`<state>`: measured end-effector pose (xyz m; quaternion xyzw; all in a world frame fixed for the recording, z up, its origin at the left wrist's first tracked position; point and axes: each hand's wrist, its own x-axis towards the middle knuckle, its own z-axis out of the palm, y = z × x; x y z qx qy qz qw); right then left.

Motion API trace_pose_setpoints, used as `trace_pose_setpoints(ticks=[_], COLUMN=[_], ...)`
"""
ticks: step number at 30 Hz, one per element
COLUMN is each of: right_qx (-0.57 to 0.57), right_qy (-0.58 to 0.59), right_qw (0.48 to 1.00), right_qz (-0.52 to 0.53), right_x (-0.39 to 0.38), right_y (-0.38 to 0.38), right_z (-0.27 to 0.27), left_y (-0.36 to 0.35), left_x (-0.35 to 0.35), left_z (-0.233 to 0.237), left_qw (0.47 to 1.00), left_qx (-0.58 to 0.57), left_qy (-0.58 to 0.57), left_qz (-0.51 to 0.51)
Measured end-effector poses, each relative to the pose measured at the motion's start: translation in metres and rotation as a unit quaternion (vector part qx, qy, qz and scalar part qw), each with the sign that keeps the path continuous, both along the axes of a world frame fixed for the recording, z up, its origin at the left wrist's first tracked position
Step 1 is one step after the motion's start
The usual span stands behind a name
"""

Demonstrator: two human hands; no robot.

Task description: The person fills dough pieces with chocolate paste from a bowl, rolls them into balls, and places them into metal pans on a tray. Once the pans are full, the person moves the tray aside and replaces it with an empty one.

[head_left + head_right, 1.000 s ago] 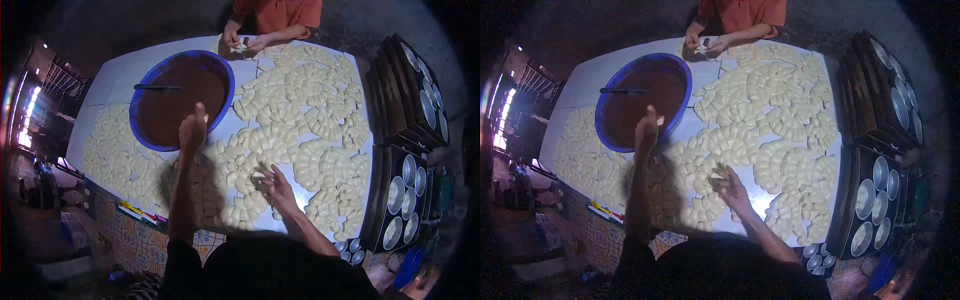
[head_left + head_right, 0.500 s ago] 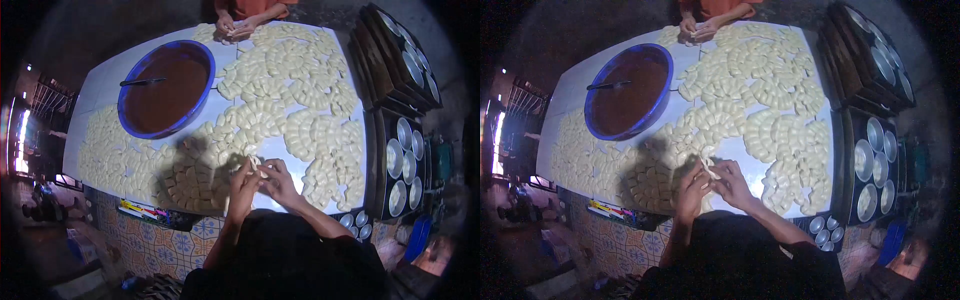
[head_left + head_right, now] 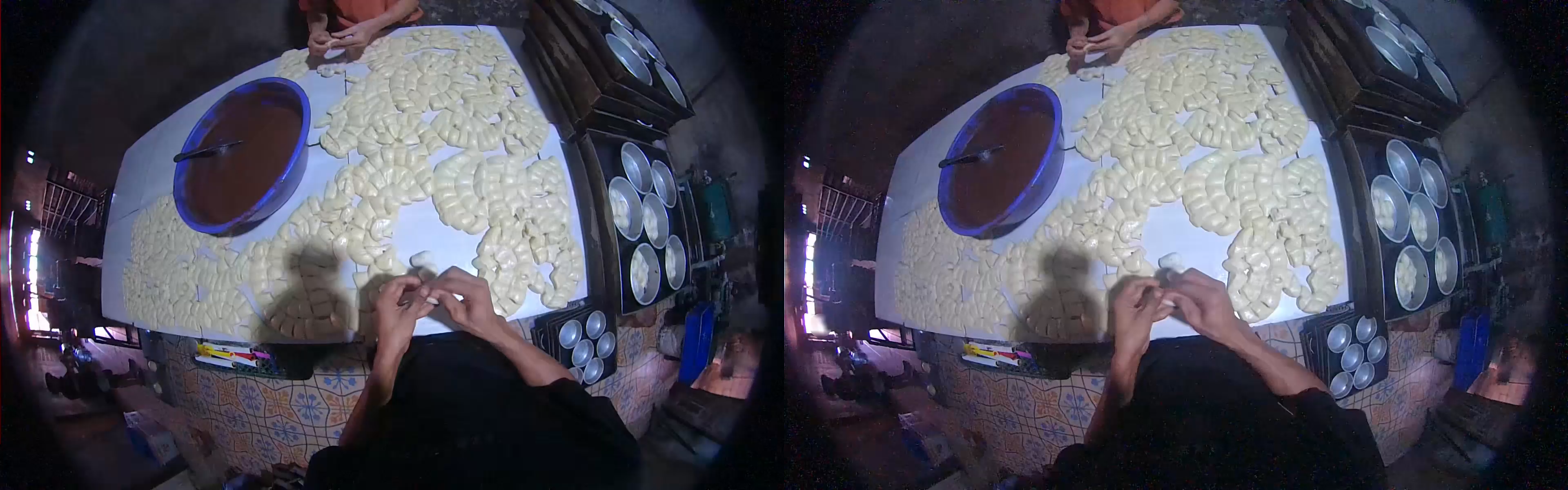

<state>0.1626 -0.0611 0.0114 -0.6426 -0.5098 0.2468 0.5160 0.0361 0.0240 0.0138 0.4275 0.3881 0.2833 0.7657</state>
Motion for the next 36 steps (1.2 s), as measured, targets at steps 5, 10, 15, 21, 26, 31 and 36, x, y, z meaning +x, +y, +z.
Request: trace_pose_setpoints(ticks=[5, 10, 15, 21, 26, 31, 36], right_qx=[-0.087, -0.277, -0.158, -0.096, -0.109, -0.174, -0.099], right_qy=[0.124, 0.394, 0.114, -0.005, -0.042, -0.122, -0.236], right_qw=[0.981, 0.876, 0.969, 0.979, 0.979, 0.977, 0.966], right_qz=[-0.124, 0.034, -0.15, -0.18, -0.168, -0.013, -0.028], right_x=[-0.016, -0.009, 0.002, 0.019, 0.018, 0.029, 0.009], right_y=[-0.007, -0.021, -0.013, -0.01, 0.009, 0.013, 0.042], right_z=[0.004, -0.006, -0.052, -0.097, -0.063, -0.068, -0.047], left_y=[-0.017, -0.018, -0.009, 0.019, 0.018, 0.007, 0.004], left_x=[-0.009, -0.014, -0.023, -0.054, -0.08, -0.09, -0.09], left_z=[-0.031, -0.021, -0.03, -0.034, -0.059, -0.063, -0.08], left_qw=[0.99, 0.996, 0.956, 0.967, 0.971, 0.967, 0.937], left_qx=[0.093, 0.064, 0.282, 0.192, 0.099, 0.14, 0.27], left_qy=[0.064, -0.006, 0.055, 0.097, 0.046, 0.053, 0.132], left_qz=[-0.078, -0.059, 0.06, 0.137, 0.214, 0.205, 0.179])
